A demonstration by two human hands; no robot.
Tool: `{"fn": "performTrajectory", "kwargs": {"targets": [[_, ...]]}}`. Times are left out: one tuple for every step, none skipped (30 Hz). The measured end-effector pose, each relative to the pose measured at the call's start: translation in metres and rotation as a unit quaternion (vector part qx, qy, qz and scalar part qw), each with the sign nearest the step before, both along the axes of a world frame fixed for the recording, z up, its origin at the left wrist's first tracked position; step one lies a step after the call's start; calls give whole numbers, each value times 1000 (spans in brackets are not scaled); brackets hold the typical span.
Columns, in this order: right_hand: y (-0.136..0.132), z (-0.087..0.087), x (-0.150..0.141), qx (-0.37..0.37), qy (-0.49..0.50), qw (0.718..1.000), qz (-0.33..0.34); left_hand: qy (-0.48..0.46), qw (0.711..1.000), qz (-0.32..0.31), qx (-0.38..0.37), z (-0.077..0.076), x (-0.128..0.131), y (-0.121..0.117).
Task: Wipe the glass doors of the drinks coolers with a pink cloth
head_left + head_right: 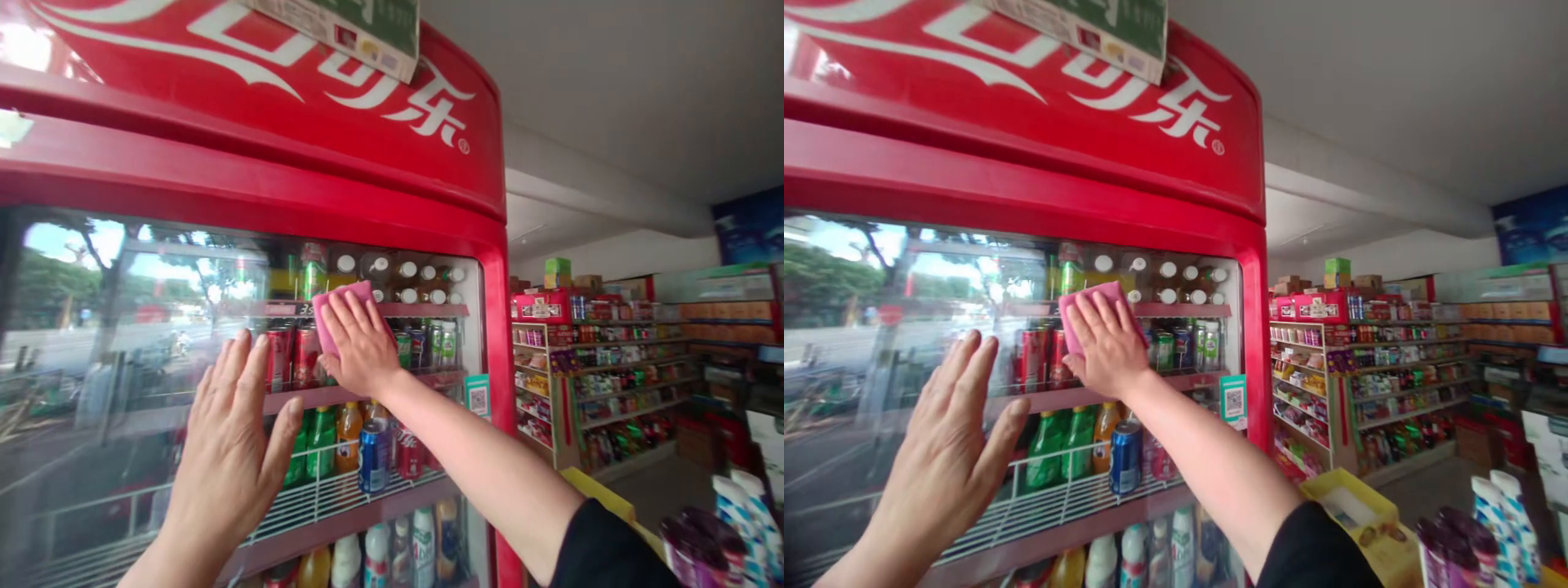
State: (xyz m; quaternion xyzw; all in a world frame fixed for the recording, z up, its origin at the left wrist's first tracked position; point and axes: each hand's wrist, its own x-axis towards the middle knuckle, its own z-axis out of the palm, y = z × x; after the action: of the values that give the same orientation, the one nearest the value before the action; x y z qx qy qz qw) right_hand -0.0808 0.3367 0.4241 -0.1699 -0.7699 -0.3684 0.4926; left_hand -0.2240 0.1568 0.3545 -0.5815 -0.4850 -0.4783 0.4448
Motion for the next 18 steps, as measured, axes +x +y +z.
{"fn": "performTrajectory", "kwargs": {"targets": [[0, 0, 4, 31, -51, 998, 6, 8, 1000, -5, 4, 5, 9, 9], [4, 1, 13, 51, -80, 995, 8, 14, 1000, -10, 8, 10, 18, 18], [11, 4, 27, 61, -92, 994, 7, 20, 1000, -16, 10, 13, 27, 25], [22, 7, 44, 60, -91, 994, 3, 24, 999, -22, 11, 16, 35, 32], [34, 12, 64, 48, -77, 996, -5, 28, 999, -28, 10, 17, 42, 38], [48, 16, 85, 26, -45, 999, -16, 31, 999, -32, 8, 17, 48, 43], [62, 20, 106, -4, 2, 1000, -29, 32, 999, -33, 5, 16, 54, 47], [75, 22, 126, -37, 58, 997, -42, 32, 999, -33, 1, 15, 58, 50], [87, 24, 142, -65, 116, 990, -52, 31, 999, -31, -3, 12, 62, 53], [97, 24, 153, -87, 168, 980, -59, 29, 999, -28, -8, 10, 64, 55], [103, 22, 159, -104, 219, 968, -62, 28, 999, -25, -14, 7, 66, 57], [106, 18, 159, -117, 267, 955, -63, 27, 999, -21, -21, 5, 68, 59], [105, 12, 154, -127, 308, 941, -63, 26, 999, -18, -27, 2, 69, 61], [100, 4, 144, -133, 334, 931, -61, 23, 999, -15, -31, 1, 70, 63], [92, -5, 131, -133, 338, 930, -57, 19, 999, -13, -33, -1, 72, 65], [83, -14, 117, -125, 311, 941, -50, 14, 999, -12, -36, -2, 73, 67], [72, -23, 104, -105, 245, 963, -40, 9, 999, -13, -38, -2, 75, 69], [62, -31, 94, -80, 166, 983, -27, 5, 999, -13, -40, -2, 77, 72]]}}
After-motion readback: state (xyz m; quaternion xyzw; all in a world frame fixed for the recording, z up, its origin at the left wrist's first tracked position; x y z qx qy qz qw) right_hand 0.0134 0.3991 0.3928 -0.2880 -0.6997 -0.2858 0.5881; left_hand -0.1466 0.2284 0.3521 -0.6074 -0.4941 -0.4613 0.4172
